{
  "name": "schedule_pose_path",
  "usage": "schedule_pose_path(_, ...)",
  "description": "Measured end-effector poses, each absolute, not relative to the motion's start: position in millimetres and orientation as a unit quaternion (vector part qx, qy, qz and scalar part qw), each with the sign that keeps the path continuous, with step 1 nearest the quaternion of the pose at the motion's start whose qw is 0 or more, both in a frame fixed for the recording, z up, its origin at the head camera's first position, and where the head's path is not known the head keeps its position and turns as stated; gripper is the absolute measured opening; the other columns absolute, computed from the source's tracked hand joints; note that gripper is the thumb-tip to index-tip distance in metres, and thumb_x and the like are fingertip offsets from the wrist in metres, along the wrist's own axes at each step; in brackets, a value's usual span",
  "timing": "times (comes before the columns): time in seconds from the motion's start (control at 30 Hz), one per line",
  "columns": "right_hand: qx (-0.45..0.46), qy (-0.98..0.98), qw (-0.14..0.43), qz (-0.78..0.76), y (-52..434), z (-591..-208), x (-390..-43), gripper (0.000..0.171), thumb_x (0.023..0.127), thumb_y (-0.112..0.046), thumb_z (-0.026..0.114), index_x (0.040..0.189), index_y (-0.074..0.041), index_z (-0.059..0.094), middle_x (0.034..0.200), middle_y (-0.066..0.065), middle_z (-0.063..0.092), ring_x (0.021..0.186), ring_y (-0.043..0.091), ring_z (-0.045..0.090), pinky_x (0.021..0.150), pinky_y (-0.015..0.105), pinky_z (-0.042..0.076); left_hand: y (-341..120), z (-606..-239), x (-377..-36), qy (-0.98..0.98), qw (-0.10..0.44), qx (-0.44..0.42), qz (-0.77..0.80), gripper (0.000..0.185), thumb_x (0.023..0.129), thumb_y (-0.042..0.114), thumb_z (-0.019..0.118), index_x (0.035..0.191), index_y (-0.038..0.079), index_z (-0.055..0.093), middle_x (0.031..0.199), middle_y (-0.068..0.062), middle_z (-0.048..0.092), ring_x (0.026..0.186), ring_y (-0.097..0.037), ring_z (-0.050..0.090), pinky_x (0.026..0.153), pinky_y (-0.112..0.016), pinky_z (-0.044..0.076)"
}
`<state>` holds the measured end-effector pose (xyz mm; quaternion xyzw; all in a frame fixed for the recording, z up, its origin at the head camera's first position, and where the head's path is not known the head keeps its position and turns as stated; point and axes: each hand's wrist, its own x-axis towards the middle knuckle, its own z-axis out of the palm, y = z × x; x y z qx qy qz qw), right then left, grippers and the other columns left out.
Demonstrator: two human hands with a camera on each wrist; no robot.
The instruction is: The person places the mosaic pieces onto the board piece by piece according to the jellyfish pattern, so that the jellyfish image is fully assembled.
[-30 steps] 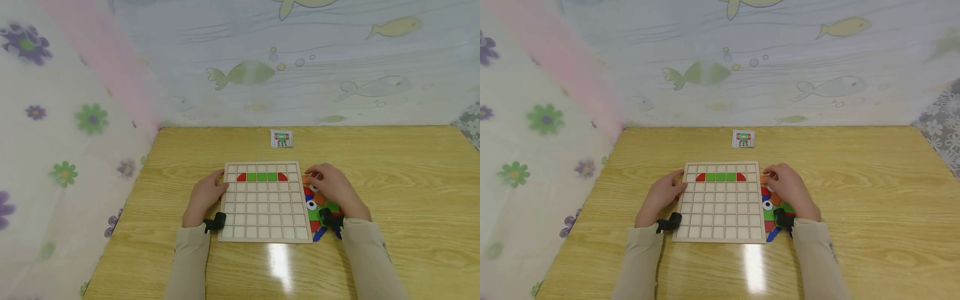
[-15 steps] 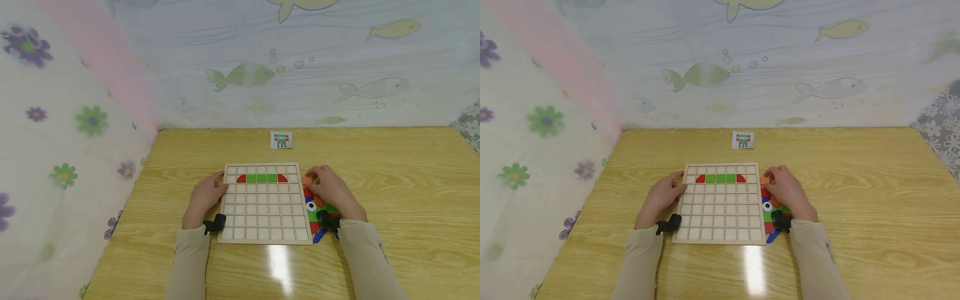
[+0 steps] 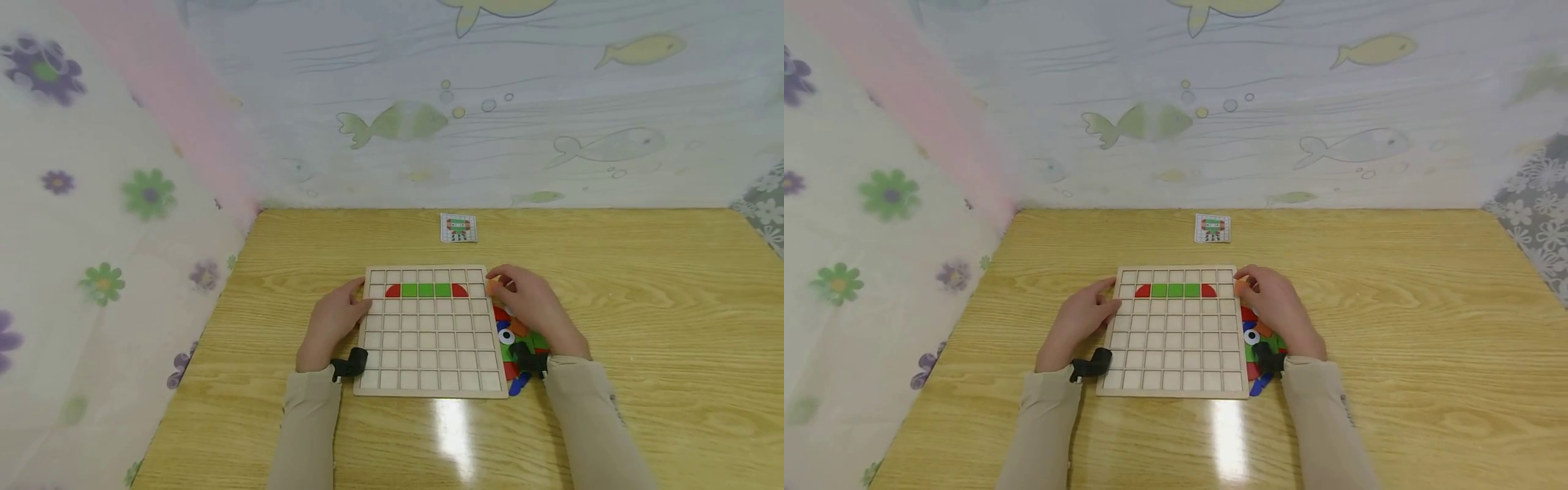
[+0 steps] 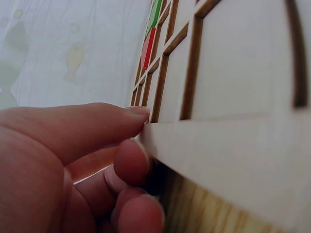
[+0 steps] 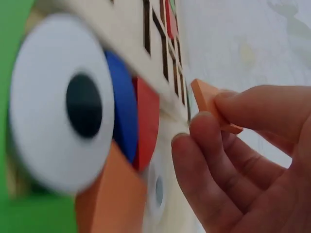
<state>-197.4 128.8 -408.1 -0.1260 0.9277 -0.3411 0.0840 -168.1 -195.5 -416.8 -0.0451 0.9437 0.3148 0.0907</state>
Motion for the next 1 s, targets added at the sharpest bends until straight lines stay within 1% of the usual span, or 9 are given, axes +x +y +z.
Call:
schedule_pose_path(0.13,-0.148,0.92,0.086,-0.351,118,-403,-199,0.026,0.091,-0.025,0.051,0.113,-0.013,0.058,0.099,0.004,0.059,0.082,0.019,0.054,0.071,0.036,0.044,-195,-418,-169,0.944,0.089,-0.043,0.313,0.051,0.087,0.03,0.055,0.135,0.019,0.041,0.07,0.005,0.058,0.048,-0.013,0.051,0.051,-0.028,0.039)
schedule_pose_path(0.23,-0.161,0.916,0.095,-0.356,108,-400,-200,0.026,0.091,-0.028,0.052,0.112,-0.015,0.059,0.097,0.002,0.06,0.082,0.017,0.054,0.072,0.036,0.043,-195,-418,-170,0.943,0.09,-0.044,0.316,0.051,0.086,0.03,0.056,0.134,0.02,0.041,0.07,0.005,0.058,0.049,-0.013,0.052,0.051,-0.028,0.039)
schedule_pose_path(0.37,-0.183,0.911,0.11,-0.353,91,-399,-202,0.025,0.09,-0.028,0.053,0.111,-0.017,0.061,0.097,0.0,0.06,0.083,0.017,0.054,0.075,0.036,0.042,-194,-417,-170,0.944,0.091,-0.045,0.315,0.051,0.086,0.03,0.056,0.134,0.02,0.042,0.07,0.005,0.058,0.051,-0.013,0.051,0.053,-0.028,0.039)
schedule_pose_path(0.5,-0.206,0.905,0.12,-0.352,72,-401,-205,0.023,0.088,-0.024,0.055,0.108,-0.015,0.062,0.096,0.001,0.06,0.085,0.017,0.053,0.078,0.036,0.042,-195,-415,-169,0.945,0.092,-0.047,0.31,0.051,0.086,0.03,0.056,0.134,0.019,0.042,0.068,0.006,0.058,0.051,-0.012,0.05,0.055,-0.028,0.038)
schedule_pose_path(0.6,-0.207,0.9,0.128,-0.362,60,-404,-207,0.022,0.087,-0.022,0.056,0.106,-0.015,0.064,0.094,0.0,0.06,0.084,0.017,0.053,0.078,0.035,0.041,-195,-415,-169,0.945,0.094,-0.049,0.311,0.051,0.086,0.03,0.056,0.134,0.02,0.042,0.068,0.005,0.058,0.05,-0.013,0.05,0.055,-0.028,0.038)
schedule_pose_path(0.77,-0.211,0.895,0.132,-0.371,42,-407,-207,0.024,0.085,-0.015,0.054,0.107,-0.017,0.065,0.094,-0.002,0.059,0.084,0.015,0.052,0.079,0.034,0.041,-195,-417,-169,0.945,0.092,-0.043,0.311,0.051,0.086,0.031,0.056,0.134,0.019,0.043,0.068,0.005,0.057,0.05,-0.013,0.049,0.054,-0.028,0.038)
schedule_pose_path(0.93,-0.224,0.898,0.128,-0.358,25,-404,-204,0.024,0.086,-0.014,0.053,0.107,-0.018,0.065,0.094,-0.002,0.059,0.082,0.015,0.051,0.078,0.033,0.041,-196,-418,-169,0.947,0.089,-0.041,0.305,0.05,0.086,0.031,0.056,0.133,0.019,0.043,0.066,0.005,0.056,0.049,-0.014,0.048,0.054,-0.028,0.038)
schedule_pose_path(1.0,-0.228,0.901,0.122,-0.348,19,-404,-203,0.023,0.086,-0.014,0.054,0.106,-0.018,0.066,0.091,-0.002,0.058,0.08,0.015,0.05,0.075,0.032,0.042,-197,-418,-170,0.948,0.087,-0.038,0.304,0.05,0.086,0.031,0.056,0.134,0.019,0.043,0.065,0.005,0.056,0.049,-0.014,0.048,0.053,-0.028,0.037)
